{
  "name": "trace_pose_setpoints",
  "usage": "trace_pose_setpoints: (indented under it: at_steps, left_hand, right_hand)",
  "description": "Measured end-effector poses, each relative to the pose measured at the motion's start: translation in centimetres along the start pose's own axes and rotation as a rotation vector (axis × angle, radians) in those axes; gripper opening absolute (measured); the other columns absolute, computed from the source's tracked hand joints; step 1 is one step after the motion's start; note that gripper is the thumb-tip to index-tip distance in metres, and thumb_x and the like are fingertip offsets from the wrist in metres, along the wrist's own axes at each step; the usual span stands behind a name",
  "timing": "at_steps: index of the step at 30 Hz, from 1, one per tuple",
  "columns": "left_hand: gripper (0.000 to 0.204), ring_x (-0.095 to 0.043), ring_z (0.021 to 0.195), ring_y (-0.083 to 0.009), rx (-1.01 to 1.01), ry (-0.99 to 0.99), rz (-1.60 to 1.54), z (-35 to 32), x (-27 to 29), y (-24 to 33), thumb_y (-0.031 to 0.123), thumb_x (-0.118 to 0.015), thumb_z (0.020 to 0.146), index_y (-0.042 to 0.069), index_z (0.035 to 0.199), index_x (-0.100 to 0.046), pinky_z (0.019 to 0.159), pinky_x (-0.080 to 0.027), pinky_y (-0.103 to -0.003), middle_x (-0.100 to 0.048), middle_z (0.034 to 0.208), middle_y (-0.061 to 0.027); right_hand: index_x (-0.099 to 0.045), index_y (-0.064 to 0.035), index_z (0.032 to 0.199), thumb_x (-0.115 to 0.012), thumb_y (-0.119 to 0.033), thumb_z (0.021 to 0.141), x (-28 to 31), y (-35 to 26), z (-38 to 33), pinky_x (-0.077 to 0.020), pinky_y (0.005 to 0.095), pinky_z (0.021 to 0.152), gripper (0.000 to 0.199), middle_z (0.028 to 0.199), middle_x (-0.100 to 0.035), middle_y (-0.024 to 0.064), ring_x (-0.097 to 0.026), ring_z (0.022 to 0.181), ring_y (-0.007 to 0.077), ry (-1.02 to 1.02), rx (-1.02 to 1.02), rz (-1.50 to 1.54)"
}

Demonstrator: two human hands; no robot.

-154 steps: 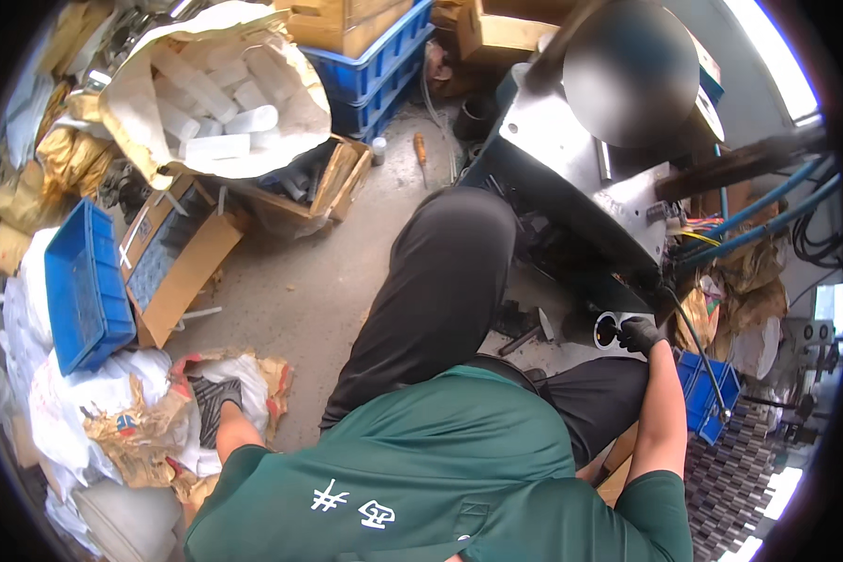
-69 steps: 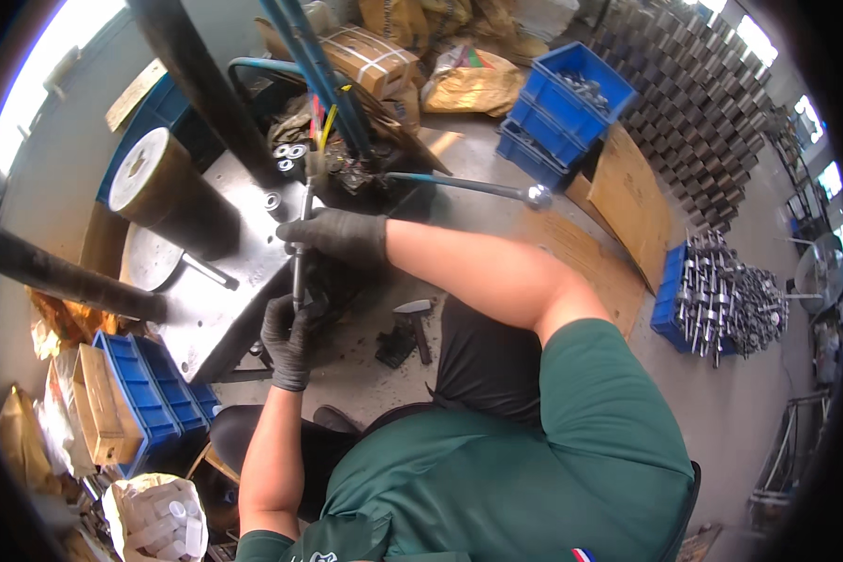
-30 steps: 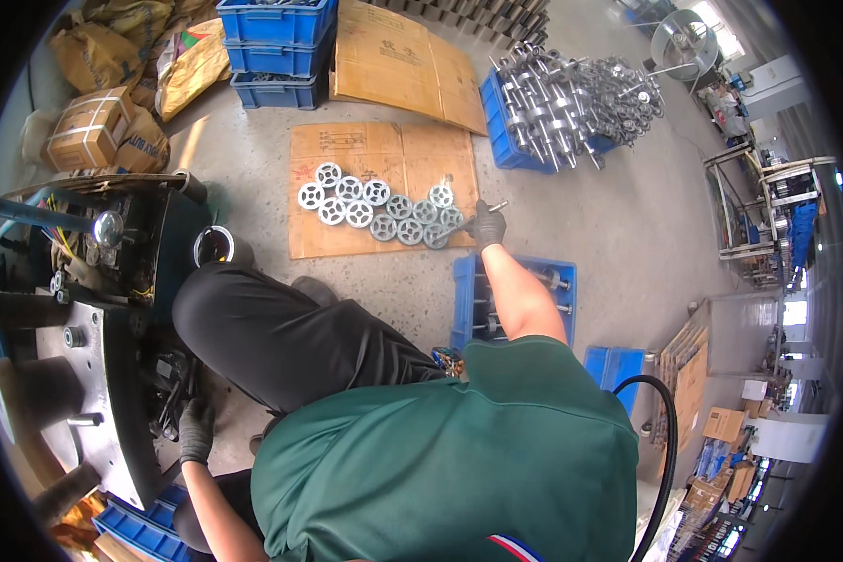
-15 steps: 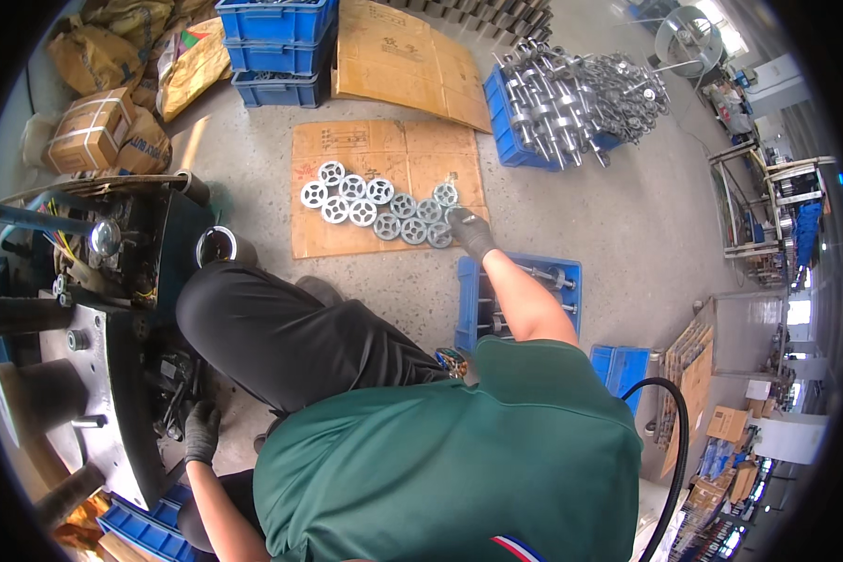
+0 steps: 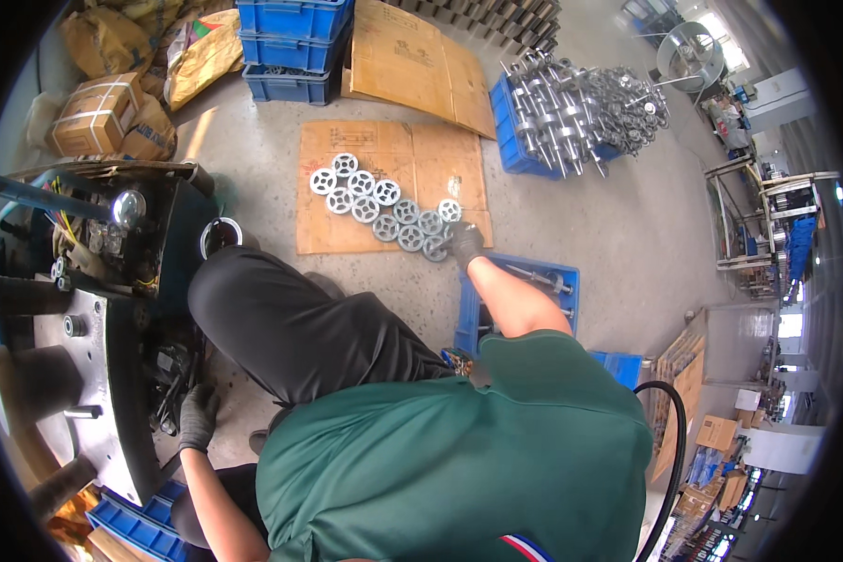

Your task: The person operates an industrial press to process circular metal discs, using a control lever to activate the machine.

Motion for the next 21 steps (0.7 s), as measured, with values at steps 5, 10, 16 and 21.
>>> trace_pose_setpoints:
  at_steps: [5,10,16,21]
  left_hand:
    - [0.03,-0.068,0.104,-0.0425,0.012,-0.004,0.015,0.7,-0.2,0.0,0.018,-0.072,0.092,0.0,0.115,-0.07,0.09,-0.054,-0.048,-0.069,0.112,-0.0241]
    - [0.028,-0.068,0.104,-0.0432,0.01,-0.047,-0.009,0.2,-0.4,-0.4,0.017,-0.072,0.092,0.0,0.114,-0.07,0.09,-0.054,-0.048,-0.069,0.113,-0.0246]
    - [0.028,-0.068,0.102,-0.0435,0.041,-0.026,-0.015,-0.3,-1.0,-1.4,0.017,-0.071,0.091,0.0,0.113,-0.071,0.091,-0.055,-0.048,-0.07,0.111,-0.0245]
    - [0.028,-0.068,0.102,-0.0436,0.036,-0.025,0.023,-0.8,-1.0,-1.6,0.017,-0.071,0.091,0.0,0.113,-0.071,0.091,-0.054,-0.048,-0.071,0.11,-0.0242]
  right_hand:
    - [-0.062,-0.0079,0.111,-0.063,-0.029,0.1,-6.5,-2.7,-9.0,-0.0595,0.0429,0.058,0.024,0.082,-0.071,0.0149,-0.074,0.069,0.0312,-0.133,-0.141,0.291]
    - [-0.069,-0.0041,0.103,-0.068,-0.026,0.1,-10.5,-9.6,-17.3,-0.0544,0.0315,0.071,0.023,0.087,-0.068,0.0067,-0.065,0.074,0.0147,-0.289,0.115,0.274]
    - [-0.069,-0.005,0.105,-0.069,-0.025,0.103,-4.9,-13.5,-19.1,-0.0559,0.0264,0.069,0.02,0.093,-0.073,0.005,-0.07,0.08,0.0106,-0.403,0.223,0.35]
    - [-0.068,-0.0045,0.106,-0.065,-0.032,0.104,-0.3,-11.6,-17.7,-0.0559,0.0273,0.065,0.028,0.097,-0.074,0.0069,-0.07,0.075,0.0127,-0.296,-0.004,0.472]
Point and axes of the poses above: each hand's wrist, its own z-axis towards the middle knuckle, its own x-axis out of the back of the hand, y = z × x, the point moved 1 cm from there along z, towards the middle knuckle
